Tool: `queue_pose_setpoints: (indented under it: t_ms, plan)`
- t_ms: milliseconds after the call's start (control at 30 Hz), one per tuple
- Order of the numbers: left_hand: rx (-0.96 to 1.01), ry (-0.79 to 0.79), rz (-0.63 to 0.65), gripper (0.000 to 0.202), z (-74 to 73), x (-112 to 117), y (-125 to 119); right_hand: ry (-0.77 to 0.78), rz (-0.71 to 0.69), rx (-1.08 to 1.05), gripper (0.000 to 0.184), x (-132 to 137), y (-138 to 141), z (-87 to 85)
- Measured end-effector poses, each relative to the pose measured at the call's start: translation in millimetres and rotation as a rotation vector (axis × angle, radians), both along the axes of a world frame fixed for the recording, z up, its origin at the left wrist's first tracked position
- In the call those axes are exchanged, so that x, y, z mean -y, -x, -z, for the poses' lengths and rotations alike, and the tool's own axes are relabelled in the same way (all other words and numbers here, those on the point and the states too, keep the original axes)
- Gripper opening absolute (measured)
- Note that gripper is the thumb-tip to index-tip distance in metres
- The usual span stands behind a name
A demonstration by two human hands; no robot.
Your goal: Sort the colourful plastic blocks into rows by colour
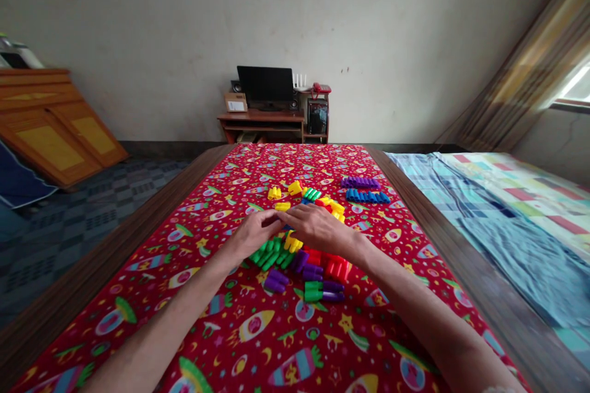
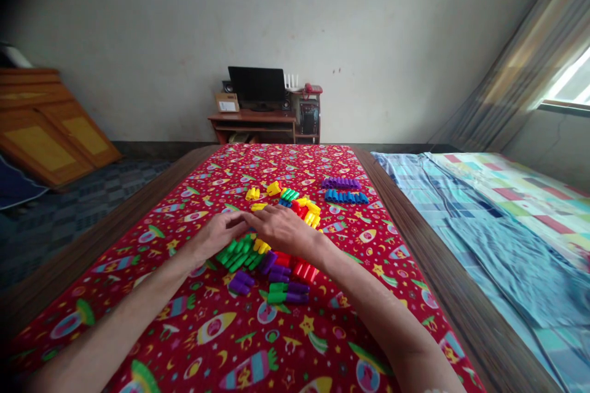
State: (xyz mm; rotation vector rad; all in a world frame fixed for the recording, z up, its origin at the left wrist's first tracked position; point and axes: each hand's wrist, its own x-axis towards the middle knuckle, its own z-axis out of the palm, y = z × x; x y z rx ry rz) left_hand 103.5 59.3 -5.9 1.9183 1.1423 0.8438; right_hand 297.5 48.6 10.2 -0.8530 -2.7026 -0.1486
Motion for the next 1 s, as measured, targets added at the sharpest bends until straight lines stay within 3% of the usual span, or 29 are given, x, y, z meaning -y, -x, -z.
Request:
queue_pose_setpoints:
  t_ms: [100, 200, 333, 500, 667, 1000]
  plan:
    - [0.074, 0.089, -0.070, 0.042, 0.1, 2.7, -2.5, 0.044, 0.122, 0.054, 0.027, 2.9, 4.1, -5.3]
    - [0.161, 0.069, -0.120, 0.044, 1.4, 3.0, -4.1, 0.107, 0.405, 0.044, 0.026, -6.6, -12.1, -14.8]
    - [0.178, 0.037, -0.110, 0.039, 1.7, 1.7, -3.2, 0.104, 0.795, -0.069, 0.025, -33.6, -67.5, -16.6]
    - [0.178, 0.045, -0.081, 0.036, 4.0, 0.0, -2.0, 0.112, 1.110, -0.102, 0.029, -53.8, -130.3, 8.5]
    - [0.177, 0.050, -0.074, 0.036, 5.6, 0.6, -2.0, 0.155, 1.215, -0.070, 0.032, -57.4, -143.8, 26.1]
    - [0.155, 0.003, -0.055, 0.037, 10.1, -5.9, -1.8, 0.167, 1.192, -0.017, 0.041, -55.2, -126.0, 22.3]
